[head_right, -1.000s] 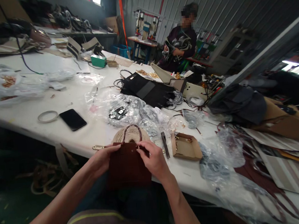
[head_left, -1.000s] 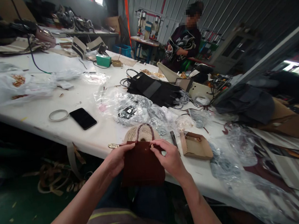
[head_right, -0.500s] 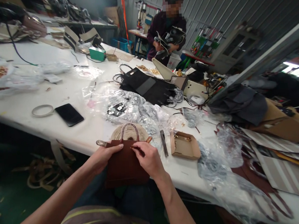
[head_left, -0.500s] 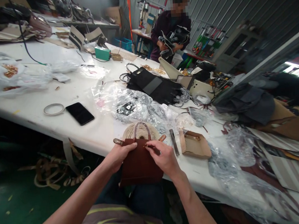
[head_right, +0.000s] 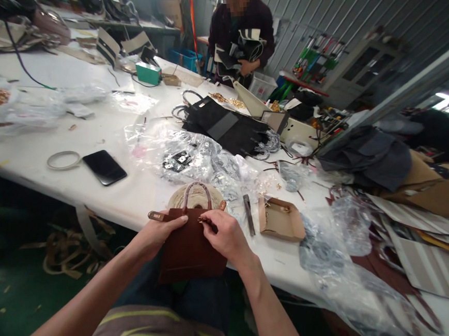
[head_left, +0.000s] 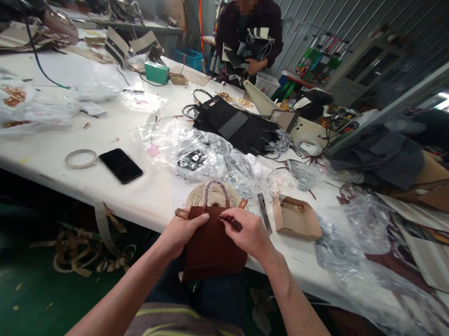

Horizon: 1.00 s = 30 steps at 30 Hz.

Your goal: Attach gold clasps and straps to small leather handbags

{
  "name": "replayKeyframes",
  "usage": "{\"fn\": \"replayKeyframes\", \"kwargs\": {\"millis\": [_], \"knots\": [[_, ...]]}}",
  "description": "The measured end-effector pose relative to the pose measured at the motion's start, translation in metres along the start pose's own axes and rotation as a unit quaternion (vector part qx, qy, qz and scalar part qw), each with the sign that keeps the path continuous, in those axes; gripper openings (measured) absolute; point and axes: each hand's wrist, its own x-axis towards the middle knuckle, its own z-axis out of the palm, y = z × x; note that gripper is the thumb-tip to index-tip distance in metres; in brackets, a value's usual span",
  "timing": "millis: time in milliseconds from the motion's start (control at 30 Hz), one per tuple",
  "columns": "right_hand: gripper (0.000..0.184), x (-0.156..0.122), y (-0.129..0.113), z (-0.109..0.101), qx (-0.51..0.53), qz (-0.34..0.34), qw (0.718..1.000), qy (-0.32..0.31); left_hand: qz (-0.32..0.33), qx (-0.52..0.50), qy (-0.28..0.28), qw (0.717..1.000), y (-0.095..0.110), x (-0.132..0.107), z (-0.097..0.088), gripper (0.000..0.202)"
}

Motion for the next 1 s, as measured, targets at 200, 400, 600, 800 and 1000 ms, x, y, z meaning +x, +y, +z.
{"fn": "replayKeyframes", "kwargs": {"millis": [200,400,600,800,1000], "knots": [[0.024,0.01,0.002,-0.007,0.003,-0.015,1.0,-0.024,0.009,0.022,0.004,1.0,-0.002,0.0,-0.002,0.051],[0.021,0.009,0.005,0.001,0.007,-0.019,1.0,-0.017,0.021,0.044,-0.005,0.999,-0.001,0.003,-0.002,0.045],[0.02,0.002,0.004,0.011,-0.013,-0.021,1.0,-0.003,0.022,0.052,-0.002,0.998,-0.003,0.005,-0.001,0.043],[0.022,0.0,0.001,0.014,-0.027,-0.019,0.999,0.001,0.024,0.049,0.005,0.998,-0.002,0.003,-0.003,0.043],[0.021,0.001,0.01,0.009,0.017,-0.046,0.998,-0.038,0.029,0.064,0.01,0.997,-0.005,0.001,-0.003,0.043]]}}
